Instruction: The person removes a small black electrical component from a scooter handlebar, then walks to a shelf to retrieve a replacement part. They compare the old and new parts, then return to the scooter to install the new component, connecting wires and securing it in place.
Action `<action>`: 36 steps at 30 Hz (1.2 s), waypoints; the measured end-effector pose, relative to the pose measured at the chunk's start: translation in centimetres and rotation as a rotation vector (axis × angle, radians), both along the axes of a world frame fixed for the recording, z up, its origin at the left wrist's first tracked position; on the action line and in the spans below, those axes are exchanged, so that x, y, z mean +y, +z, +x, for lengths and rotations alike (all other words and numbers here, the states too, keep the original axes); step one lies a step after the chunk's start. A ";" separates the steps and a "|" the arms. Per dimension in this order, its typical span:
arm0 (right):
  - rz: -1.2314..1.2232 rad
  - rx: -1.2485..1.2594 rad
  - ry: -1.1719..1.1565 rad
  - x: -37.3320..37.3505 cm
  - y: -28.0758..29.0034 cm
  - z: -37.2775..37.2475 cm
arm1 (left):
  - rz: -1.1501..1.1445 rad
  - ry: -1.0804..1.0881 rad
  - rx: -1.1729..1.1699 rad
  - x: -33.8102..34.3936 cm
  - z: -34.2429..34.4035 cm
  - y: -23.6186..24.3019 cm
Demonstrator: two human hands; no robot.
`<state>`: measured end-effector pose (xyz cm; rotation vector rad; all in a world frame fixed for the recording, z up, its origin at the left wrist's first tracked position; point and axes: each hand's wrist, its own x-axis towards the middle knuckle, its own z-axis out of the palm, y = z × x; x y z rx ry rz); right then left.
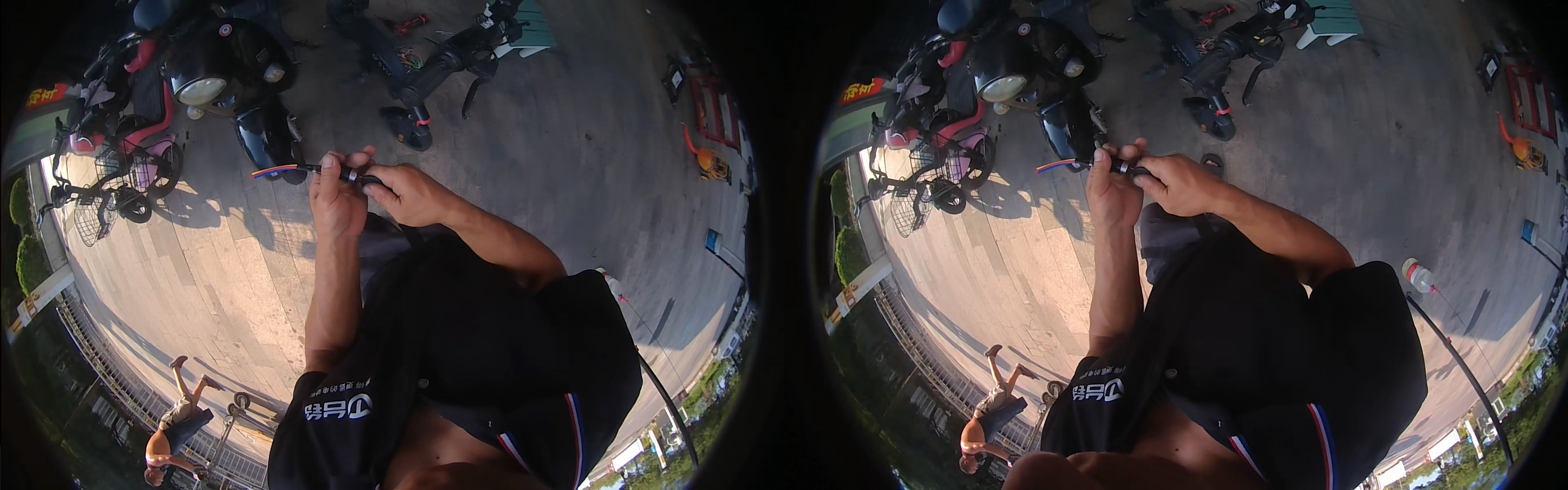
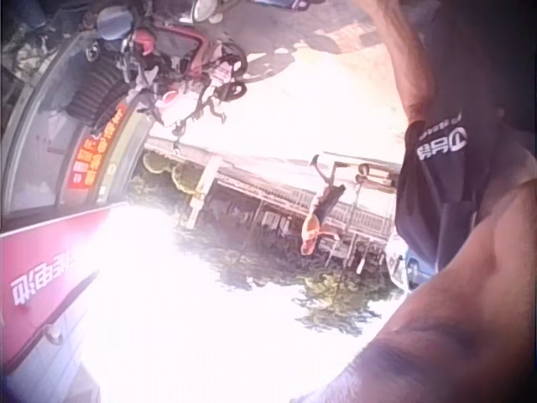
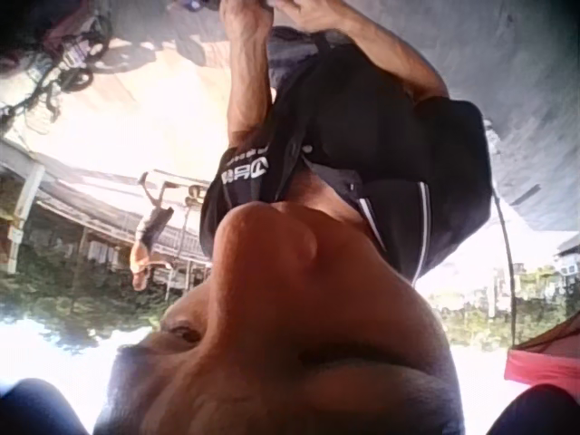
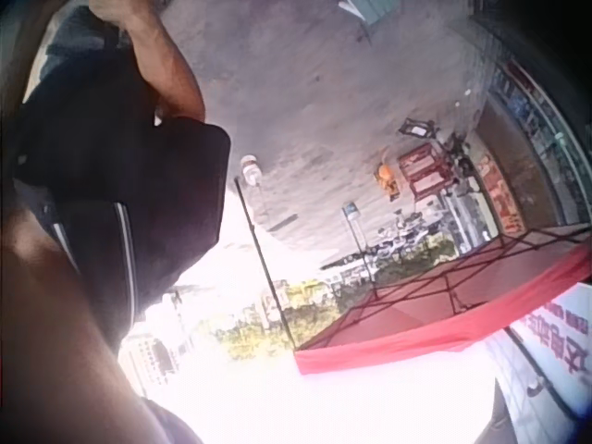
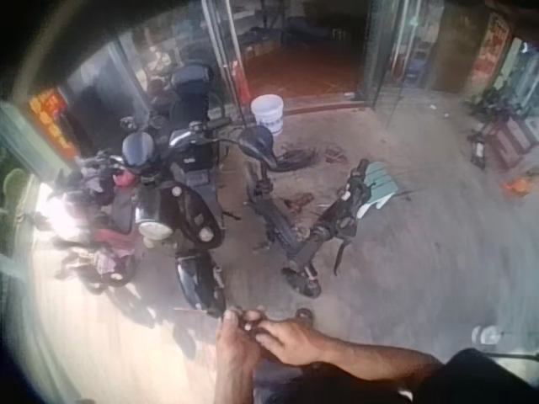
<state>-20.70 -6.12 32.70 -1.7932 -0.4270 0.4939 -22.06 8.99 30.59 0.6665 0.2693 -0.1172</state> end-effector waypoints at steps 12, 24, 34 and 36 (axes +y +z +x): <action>-0.268 -0.138 -0.390 0.8 -5.8 2.3 | 0.098 -0.365 0.243 -0.4 8.6 -5.3; -0.468 0.029 -0.584 6.5 -7.4 3.3 | -0.024 -0.584 0.652 3.4 13.5 -9.3; -0.442 0.103 -0.698 6.2 -8.8 0.7 | 0.065 -0.683 0.618 2.2 12.1 -10.4; -0.300 0.066 -0.785 5.7 -9.2 0.5 | 0.044 -0.767 0.516 1.0 13.0 -10.2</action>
